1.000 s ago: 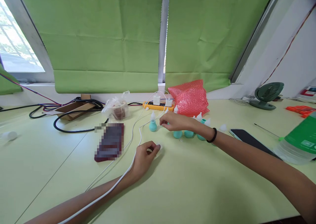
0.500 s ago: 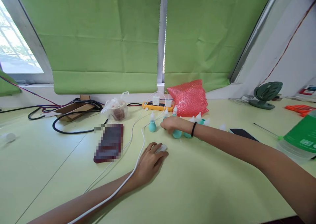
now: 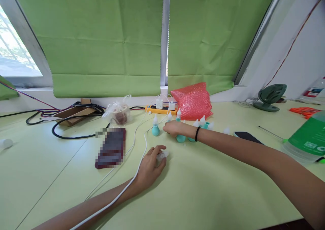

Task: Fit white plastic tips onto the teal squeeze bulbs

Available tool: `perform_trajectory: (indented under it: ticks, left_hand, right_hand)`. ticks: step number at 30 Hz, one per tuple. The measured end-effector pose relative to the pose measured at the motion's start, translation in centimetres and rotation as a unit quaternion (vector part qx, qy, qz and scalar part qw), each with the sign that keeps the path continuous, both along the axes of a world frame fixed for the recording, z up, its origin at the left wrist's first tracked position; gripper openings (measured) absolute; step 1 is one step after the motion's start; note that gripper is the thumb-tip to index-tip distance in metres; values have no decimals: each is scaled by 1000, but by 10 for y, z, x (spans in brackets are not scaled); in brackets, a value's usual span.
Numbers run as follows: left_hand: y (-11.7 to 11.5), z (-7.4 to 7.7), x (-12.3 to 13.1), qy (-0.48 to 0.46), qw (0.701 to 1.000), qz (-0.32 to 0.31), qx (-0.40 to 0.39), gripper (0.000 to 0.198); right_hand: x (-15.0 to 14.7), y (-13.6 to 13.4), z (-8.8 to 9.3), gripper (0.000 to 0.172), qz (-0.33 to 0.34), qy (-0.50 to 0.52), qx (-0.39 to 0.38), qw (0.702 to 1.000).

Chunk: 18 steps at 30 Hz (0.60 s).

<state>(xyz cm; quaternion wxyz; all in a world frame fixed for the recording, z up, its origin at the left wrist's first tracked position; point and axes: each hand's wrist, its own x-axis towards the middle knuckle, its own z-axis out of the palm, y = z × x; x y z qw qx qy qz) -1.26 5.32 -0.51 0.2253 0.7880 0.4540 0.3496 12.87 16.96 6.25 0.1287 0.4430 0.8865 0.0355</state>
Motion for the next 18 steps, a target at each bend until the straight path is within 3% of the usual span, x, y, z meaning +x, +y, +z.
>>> perform_trajectory:
  ticks: [4, 10, 16, 18]
  left_hand:
    - [6, -2, -1, -49, 999, 13, -20, 15]
    - [7, 1, 1, -93, 994, 27, -55, 11]
    - [10, -4, 0, -144, 986, 49, -71, 15]
    - [11, -6, -1, -151, 984, 58, -72, 14]
  right_hand:
    - [-1, -12, 8, 24, 50, -4, -1, 999]
    - [2, -27, 21, 14, 137, 42, -79, 987]
    - [10, -34, -3, 39, 139, 107, -30, 984]
    - [12, -37, -15, 34, 149, 107, -13, 983]
